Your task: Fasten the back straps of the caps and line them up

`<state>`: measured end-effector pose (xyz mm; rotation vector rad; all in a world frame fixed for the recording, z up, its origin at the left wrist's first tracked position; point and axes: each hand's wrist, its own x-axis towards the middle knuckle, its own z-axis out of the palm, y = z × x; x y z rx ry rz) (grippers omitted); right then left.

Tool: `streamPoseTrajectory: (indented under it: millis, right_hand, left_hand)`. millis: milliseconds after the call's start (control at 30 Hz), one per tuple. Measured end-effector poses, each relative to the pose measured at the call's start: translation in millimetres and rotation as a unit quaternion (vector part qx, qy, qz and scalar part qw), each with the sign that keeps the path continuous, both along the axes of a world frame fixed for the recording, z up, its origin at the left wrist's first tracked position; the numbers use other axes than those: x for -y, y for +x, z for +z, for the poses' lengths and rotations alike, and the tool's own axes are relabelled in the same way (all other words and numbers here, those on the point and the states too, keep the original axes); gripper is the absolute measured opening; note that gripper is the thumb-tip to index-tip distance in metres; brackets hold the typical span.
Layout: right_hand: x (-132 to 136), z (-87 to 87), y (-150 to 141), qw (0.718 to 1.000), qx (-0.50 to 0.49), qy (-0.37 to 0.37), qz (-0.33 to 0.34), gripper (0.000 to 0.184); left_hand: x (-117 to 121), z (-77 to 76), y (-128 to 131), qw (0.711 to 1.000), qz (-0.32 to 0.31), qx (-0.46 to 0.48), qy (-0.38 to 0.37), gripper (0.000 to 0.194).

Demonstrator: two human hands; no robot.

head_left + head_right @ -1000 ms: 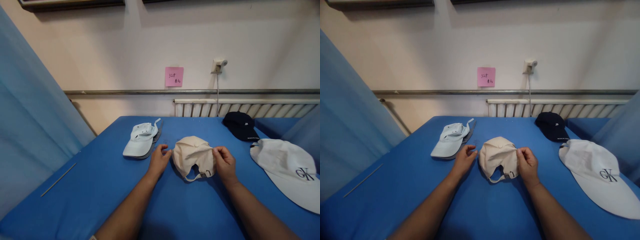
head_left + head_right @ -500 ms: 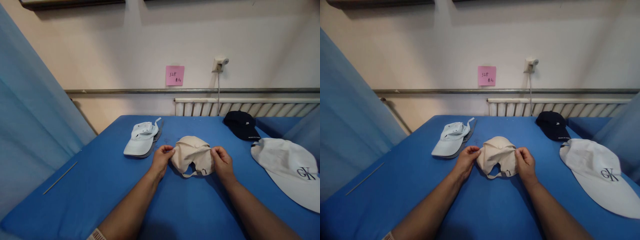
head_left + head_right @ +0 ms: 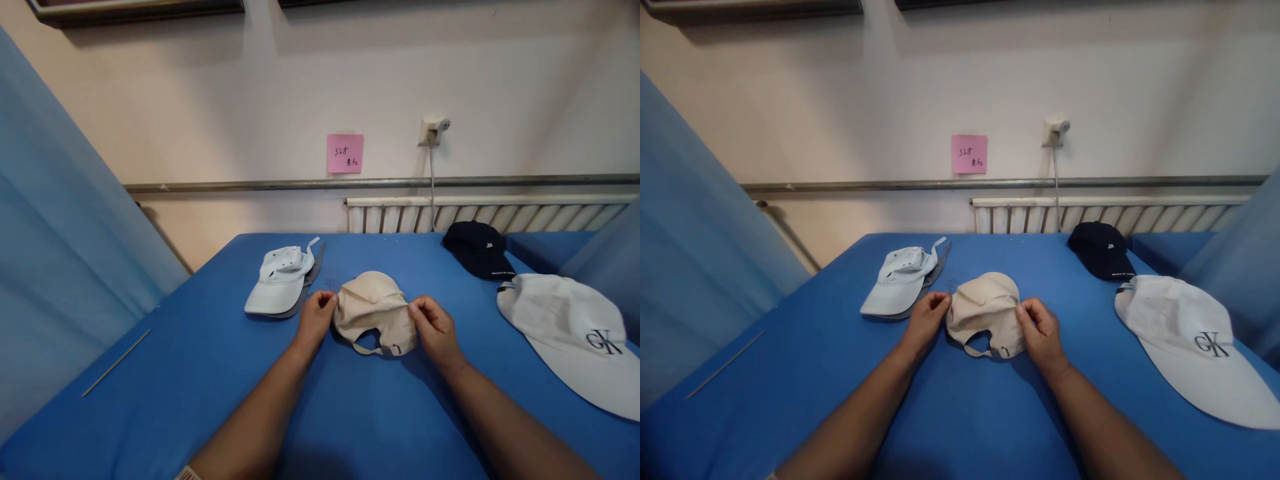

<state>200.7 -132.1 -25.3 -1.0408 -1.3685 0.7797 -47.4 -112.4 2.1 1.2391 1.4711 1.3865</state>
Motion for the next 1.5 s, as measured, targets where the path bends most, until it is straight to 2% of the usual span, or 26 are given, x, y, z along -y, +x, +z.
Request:
streamPoseTrajectory:
  millis: [67,133,233,333,400,533,633,800,900,967,1033,1200,1267,1333,1400,1500]
  right_hand:
    - [1.0,0.6,-0.5,1.000,0.006,0.005,-0.004,0.022]
    - [1.3,2.3,-0.4,1.000,0.007,0.009,-0.011,0.022]
    - [0.3,4.6,0.5,1.000,0.008,0.012,-0.024,0.023]
    - [-1.1,4.6,1.2,0.999,0.002,0.012,-0.030,0.024]
    - [-1.5,3.5,0.9,1.000,-0.005,0.008,-0.027,0.023]
    - [-1.0,1.5,-1.3,1.000,-0.008,0.002,-0.009,0.023]
    - [-0.2,1.5,-2.9,1.000,-0.002,0.007,-0.003,0.022]
    - [0.4,2.6,-3.6,1.000,-0.006,0.000,-0.013,0.022]
    - [1.2,2.9,-4.2,1.000,-0.011,0.003,-0.012,0.022]
    - [2.2,3.6,-4.5,1.000,-0.009,0.008,-0.013,0.021]
    - [3.2,5.3,-4.1,1.000,-0.004,0.011,-0.006,0.021]
    - [5.0,13.5,-0.2,0.993,0.049,0.002,0.105,0.025]
    - [6.2,17.1,0.1,0.982,0.111,0.008,0.150,0.025]
    - [8.2,19.6,-1.5,0.970,0.173,0.024,0.167,0.024]
    - [10.3,20.7,-4.4,0.963,0.213,0.045,0.155,0.023]
    - [11.6,19.8,-8.3,0.967,0.226,0.072,0.096,0.021]
  left_hand:
    - [4.2,7.9,-1.0,0.992,0.012,-0.108,0.063,0.018]
    - [9.4,17.4,-1.7,0.971,-0.006,-0.198,0.129,0.016]
    - [15.4,28.3,-3.9,0.940,-0.110,-0.270,0.180,0.017]
    - [15.7,30.4,-7.1,0.901,-0.192,-0.334,0.201,0.032]
    - [13.7,28.1,-7.5,0.885,-0.193,-0.366,0.214,0.031]
    - [11.2,24.4,-2.7,0.871,-0.166,-0.405,0.222,0.010]
    - [13.0,26.3,-0.3,0.874,-0.165,-0.400,0.222,0.010]
    - [22.4,34.9,-0.2,0.905,-0.100,-0.347,0.224,0.013]
    - [27.7,38.3,3.8,0.896,-0.155,-0.350,0.227,0.019]
    - [29.0,38.5,6.9,0.883,-0.187,-0.368,0.224,0.014]
    - [28.3,37.7,8.3,0.877,-0.192,-0.382,0.218,0.011]
    - [23.4,36.0,4.4,0.911,-0.177,-0.320,0.192,0.018]
    - [22.1,36.0,2.4,0.917,-0.192,-0.301,0.178,0.019]
    - [21.7,36.2,1.3,0.916,-0.219,-0.294,0.164,0.019]
    - [21.8,36.8,0.7,0.917,-0.243,-0.278,0.150,0.019]
    - [22.2,38.1,-0.8,0.930,-0.259,-0.226,0.126,0.020]
